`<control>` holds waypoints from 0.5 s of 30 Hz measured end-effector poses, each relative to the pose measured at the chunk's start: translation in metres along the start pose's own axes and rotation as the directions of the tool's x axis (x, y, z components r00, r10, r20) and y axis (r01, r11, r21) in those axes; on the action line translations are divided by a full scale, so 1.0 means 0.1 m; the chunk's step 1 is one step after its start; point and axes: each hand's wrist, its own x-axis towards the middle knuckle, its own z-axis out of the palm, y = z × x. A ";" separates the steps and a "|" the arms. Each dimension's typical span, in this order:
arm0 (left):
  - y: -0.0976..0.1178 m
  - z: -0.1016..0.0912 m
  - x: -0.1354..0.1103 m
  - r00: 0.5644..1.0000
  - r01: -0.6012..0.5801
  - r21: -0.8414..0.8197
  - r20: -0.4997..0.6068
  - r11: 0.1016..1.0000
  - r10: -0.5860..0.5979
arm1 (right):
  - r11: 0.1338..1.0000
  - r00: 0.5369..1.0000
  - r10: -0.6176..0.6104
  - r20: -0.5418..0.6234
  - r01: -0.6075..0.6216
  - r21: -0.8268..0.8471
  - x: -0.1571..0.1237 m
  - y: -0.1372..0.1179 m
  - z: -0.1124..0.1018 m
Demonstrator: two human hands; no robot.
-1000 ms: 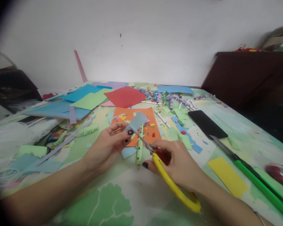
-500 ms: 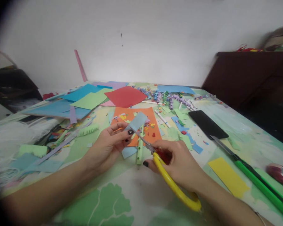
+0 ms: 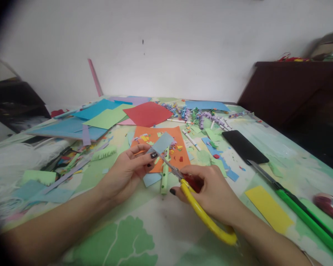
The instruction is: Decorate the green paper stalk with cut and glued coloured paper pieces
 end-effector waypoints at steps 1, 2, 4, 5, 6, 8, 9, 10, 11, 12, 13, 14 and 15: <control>0.00 0.00 0.00 1.000 0.000 -0.002 -0.001 1.000 0.000 | 1.000 1.000 -0.001 0.001 0.001 -0.008 0.00 0.00 0.00; 0.00 0.00 0.00 1.000 0.000 -0.003 -0.002 1.000 0.000 | 1.000 1.000 -0.001 0.003 0.001 -0.018 0.00 -0.01 0.00; 0.00 -0.01 0.00 1.000 -0.003 -0.008 -0.006 1.000 0.003 | 0.999 1.000 0.000 0.006 0.000 -0.037 0.01 -0.01 -0.01; -0.01 -0.01 0.00 1.000 -0.002 -0.008 -0.006 1.000 0.002 | 0.999 1.000 0.003 0.007 -0.002 -0.046 0.01 -0.01 -0.01; -0.01 -0.01 0.01 1.000 -0.002 -0.007 -0.008 1.000 0.002 | 0.999 1.000 0.008 0.008 -0.007 -0.053 0.01 0.00 -0.01; -0.02 -0.02 0.02 1.000 -0.001 0.010 -0.012 1.000 0.001 | 0.998 1.000 0.017 -0.003 -0.017 -0.062 0.01 0.01 -0.01; -0.02 -0.02 0.03 1.000 0.001 0.026 -0.014 1.000 -0.001 | 0.998 1.000 0.024 -0.019 -0.025 -0.058 0.01 0.02 -0.02; -0.02 -0.03 0.03 1.000 0.004 0.044 -0.015 0.999 -0.004 | 0.998 0.999 0.033 -0.041 -0.035 -0.047 0.00 0.02 -0.02; -0.03 -0.03 0.04 1.000 0.002 0.059 -0.015 0.998 -0.001 | 0.998 0.997 0.045 -0.066 -0.047 -0.029 0.00 0.02 -0.02; -0.03 -0.04 0.04 1.000 -0.002 0.070 -0.010 0.998 0.002 | 0.998 0.994 0.061 -0.090 -0.061 -0.003 0.00 0.03 -0.02; -0.03 -0.04 0.05 1.000 -0.005 0.076 0.004 0.997 0.005 | 0.997 0.991 0.079 -0.109 -0.077 0.025 0.00 0.03 -0.02; -0.03 -0.04 0.05 1.000 -0.005 0.075 0.021 0.997 0.003 | 0.995 0.988 0.097 -0.119 -0.091 0.051 0.00 0.03 -0.03; -0.03 -0.04 0.05 0.999 0.001 0.071 0.041 0.998 -0.004 | 0.992 0.986 0.108 -0.126 -0.100 0.072 0.00 0.03 -0.03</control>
